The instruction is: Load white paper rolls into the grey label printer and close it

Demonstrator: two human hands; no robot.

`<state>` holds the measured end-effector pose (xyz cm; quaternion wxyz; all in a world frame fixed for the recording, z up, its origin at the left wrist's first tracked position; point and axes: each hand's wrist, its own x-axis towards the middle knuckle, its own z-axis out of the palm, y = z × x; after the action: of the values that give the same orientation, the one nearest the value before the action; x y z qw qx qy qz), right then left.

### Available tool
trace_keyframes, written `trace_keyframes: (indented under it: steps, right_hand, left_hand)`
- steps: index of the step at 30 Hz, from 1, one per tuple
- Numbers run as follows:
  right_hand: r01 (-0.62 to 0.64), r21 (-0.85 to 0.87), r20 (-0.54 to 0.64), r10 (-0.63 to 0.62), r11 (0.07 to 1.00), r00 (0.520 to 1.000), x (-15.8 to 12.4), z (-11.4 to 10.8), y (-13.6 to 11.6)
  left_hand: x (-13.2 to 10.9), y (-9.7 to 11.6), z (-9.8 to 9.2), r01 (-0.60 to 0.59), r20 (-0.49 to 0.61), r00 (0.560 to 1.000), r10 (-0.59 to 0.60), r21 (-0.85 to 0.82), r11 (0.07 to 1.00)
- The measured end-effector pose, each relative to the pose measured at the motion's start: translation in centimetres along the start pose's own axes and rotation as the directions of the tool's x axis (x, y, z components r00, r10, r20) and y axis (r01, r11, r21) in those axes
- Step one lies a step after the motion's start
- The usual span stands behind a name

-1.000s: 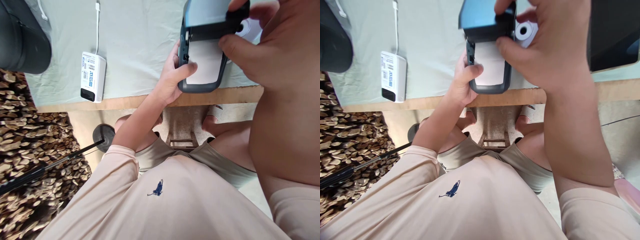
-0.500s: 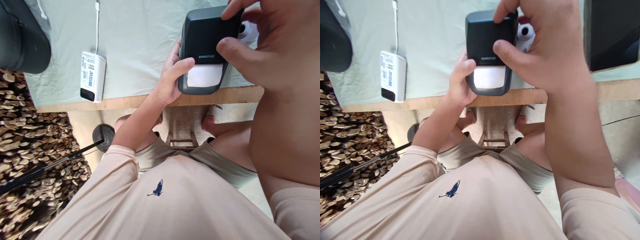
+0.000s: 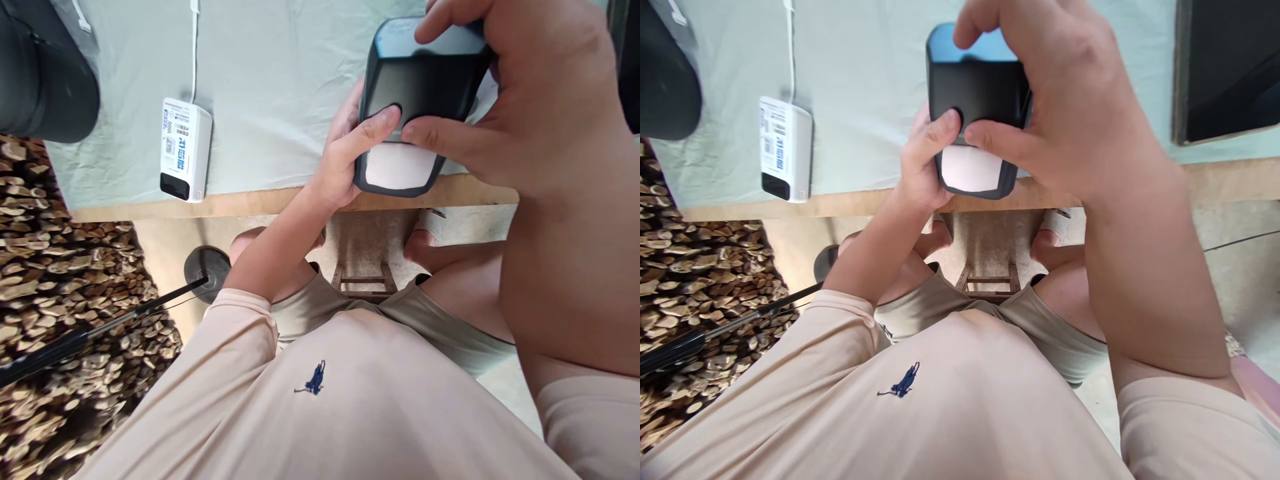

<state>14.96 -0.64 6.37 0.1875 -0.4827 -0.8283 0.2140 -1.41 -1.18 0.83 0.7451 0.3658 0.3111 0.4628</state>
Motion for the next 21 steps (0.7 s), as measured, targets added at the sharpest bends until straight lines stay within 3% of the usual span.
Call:
trace_keyframes:
  steps: [3,7,10,13,16,21]
  right_hand:
    - [-0.013,0.030,-0.005,0.013,0.999,1.000,0.0,0.1,0.1]
    - [-0.026,-0.003,-0.122,0.026,1.000,0.992,0.1,0.5,0.7]
    - [-0.023,0.025,-0.162,0.026,0.999,0.987,0.2,0.6,1.0]
    - [-0.036,0.009,-0.080,0.037,0.999,0.996,0.2,0.4,1.0]
    - [-0.064,-0.004,-0.011,0.064,0.998,0.998,0.1,0.1,0.9]
    - [-0.093,0.033,-0.025,0.094,0.995,0.995,0.1,-0.2,1.0]
  left_hand:
    - [-0.1,0.2,0.2,0.021,0.009,1.000,-0.020,-0.052,0.998]
    - [0.3,0.2,0.0,0.057,-0.005,0.998,-0.058,-0.124,0.991]
    - [1.0,-0.1,-0.6,0.143,-0.206,0.963,-0.172,-0.148,0.979]
    - [1.4,-0.8,-1.1,0.203,-0.361,0.900,-0.245,-0.152,0.967]
    - [1.5,-1.1,-1.4,0.143,-0.320,0.928,-0.192,-0.170,0.975]
    - [1.3,-0.9,-1.3,0.100,-0.272,0.950,-0.154,-0.200,0.975]
